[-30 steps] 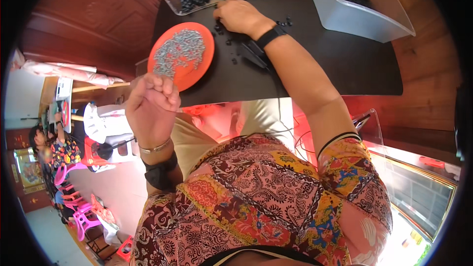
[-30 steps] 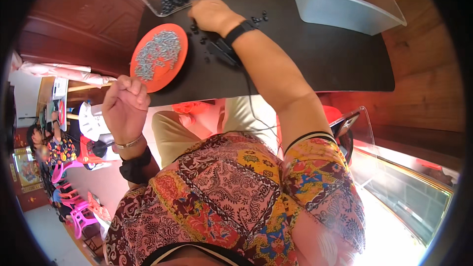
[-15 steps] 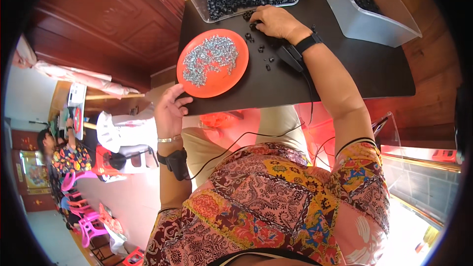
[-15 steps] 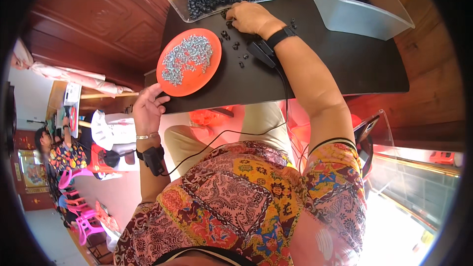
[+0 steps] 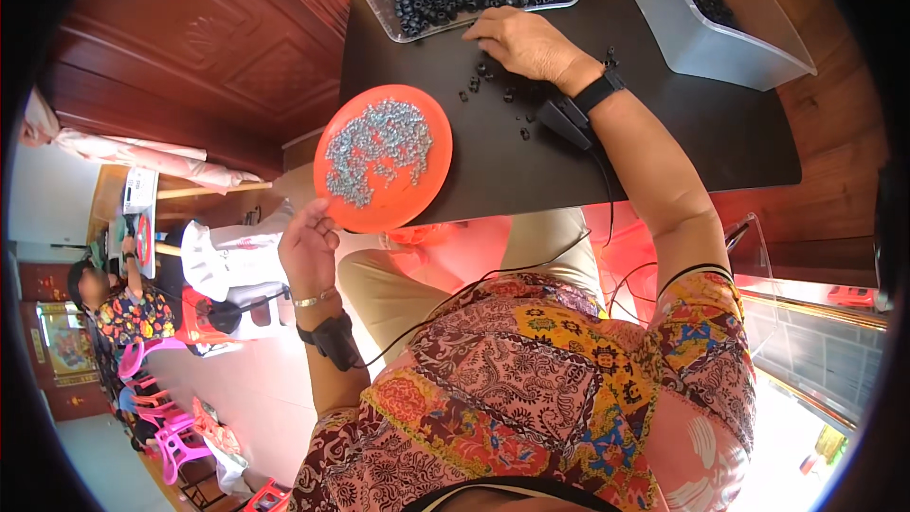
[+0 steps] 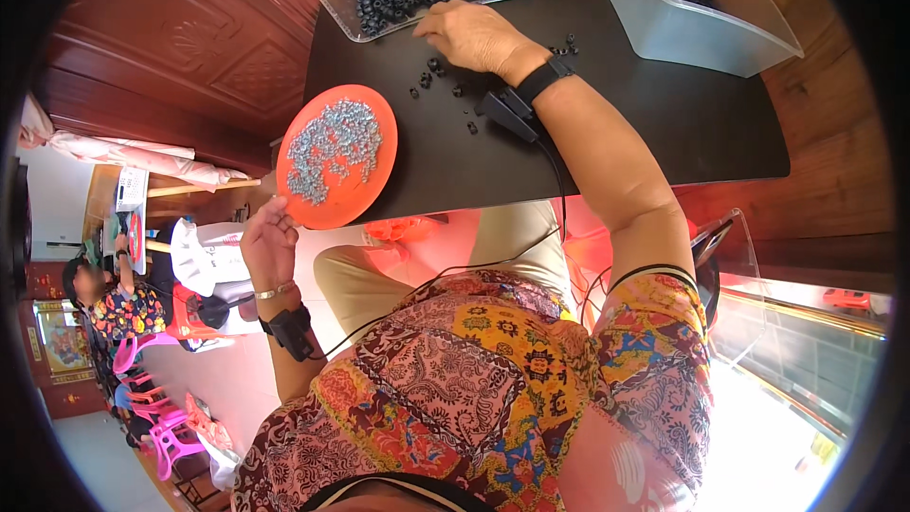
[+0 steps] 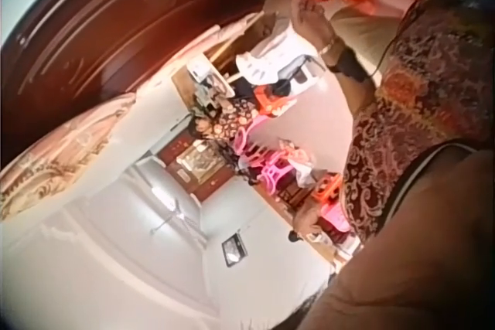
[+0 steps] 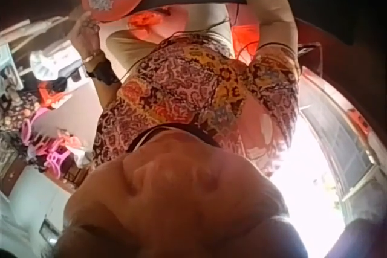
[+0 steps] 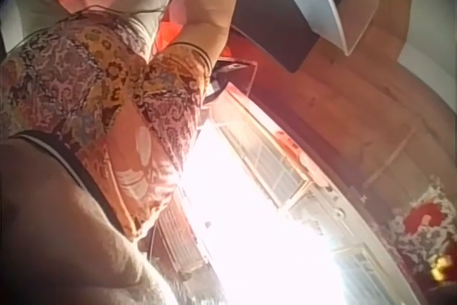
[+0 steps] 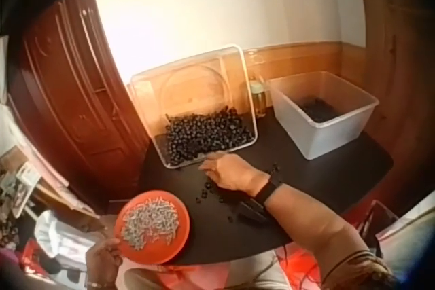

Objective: Assembling small metal rings onto black plastic components by hand.

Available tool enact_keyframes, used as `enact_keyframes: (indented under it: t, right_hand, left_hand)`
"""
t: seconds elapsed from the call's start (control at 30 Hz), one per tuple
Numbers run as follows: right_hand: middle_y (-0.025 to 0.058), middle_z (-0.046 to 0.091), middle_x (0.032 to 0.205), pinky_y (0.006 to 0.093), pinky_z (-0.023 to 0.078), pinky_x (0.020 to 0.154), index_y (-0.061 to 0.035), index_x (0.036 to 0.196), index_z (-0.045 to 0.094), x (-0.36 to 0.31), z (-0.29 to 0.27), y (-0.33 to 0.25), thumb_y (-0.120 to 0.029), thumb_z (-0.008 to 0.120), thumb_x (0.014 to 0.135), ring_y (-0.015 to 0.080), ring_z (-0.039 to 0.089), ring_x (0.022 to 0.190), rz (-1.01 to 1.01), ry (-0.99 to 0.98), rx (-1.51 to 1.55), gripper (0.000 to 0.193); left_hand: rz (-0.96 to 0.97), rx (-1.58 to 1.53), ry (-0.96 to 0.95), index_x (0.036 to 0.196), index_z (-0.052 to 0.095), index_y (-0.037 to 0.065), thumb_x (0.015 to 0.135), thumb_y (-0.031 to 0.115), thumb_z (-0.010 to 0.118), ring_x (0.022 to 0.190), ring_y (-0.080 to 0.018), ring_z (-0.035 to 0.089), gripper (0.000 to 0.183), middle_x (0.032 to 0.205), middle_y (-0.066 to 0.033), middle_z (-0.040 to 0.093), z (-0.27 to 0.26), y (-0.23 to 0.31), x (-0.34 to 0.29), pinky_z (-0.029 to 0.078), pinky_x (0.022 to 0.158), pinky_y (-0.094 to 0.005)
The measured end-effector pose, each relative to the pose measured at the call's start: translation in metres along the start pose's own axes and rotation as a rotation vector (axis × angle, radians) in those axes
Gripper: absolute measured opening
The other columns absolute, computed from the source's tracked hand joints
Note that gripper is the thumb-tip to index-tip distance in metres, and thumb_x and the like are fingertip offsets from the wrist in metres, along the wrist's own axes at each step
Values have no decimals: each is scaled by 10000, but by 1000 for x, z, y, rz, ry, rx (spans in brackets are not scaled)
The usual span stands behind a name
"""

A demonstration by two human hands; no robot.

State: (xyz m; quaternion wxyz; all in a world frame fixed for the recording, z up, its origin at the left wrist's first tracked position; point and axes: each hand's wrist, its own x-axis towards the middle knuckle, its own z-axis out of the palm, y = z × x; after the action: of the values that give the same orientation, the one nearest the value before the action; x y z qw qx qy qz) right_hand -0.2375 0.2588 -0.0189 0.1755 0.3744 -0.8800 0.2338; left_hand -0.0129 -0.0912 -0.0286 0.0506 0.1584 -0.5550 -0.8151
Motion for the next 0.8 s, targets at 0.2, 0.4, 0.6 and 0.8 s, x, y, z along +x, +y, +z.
enact_keyframes:
  t: [0.2,0.4,0.6,0.8]
  right_hand:
    - [70,609,1051,382,457,892,-101,1021,648,-1,2,-32,-166,661,790,279,542,1040,-249,-125,150,241]
    - [48,612,928,375,460,840,-75,840,655,-1,6,-31,-112,660,761,260,561,966,-224,-177,105,87]
    - [54,602,897,385,467,825,-73,834,651,-1,-1,-23,-88,634,771,263,569,947,-124,-182,62,67]
    - [58,624,944,386,471,835,-97,869,674,-1,-2,-25,-102,589,800,268,578,993,-72,-217,13,109]
  left_hand:
    - [-17,-23,-46,1057,580,-60,906,209,447,751,-207,612,336,986,-124,642,-2,2,-8,402,546,-231]
    - [-14,-24,-103,1093,562,-58,924,226,429,778,-219,617,356,1024,-130,630,13,4,-10,420,565,-238]
    - [63,42,-92,1111,554,-29,938,224,427,806,-190,615,331,1041,-109,629,16,-13,-5,469,627,-262]
    - [96,118,-46,1115,550,-28,934,191,435,773,-169,597,306,1035,-103,614,51,-16,9,500,649,-283]
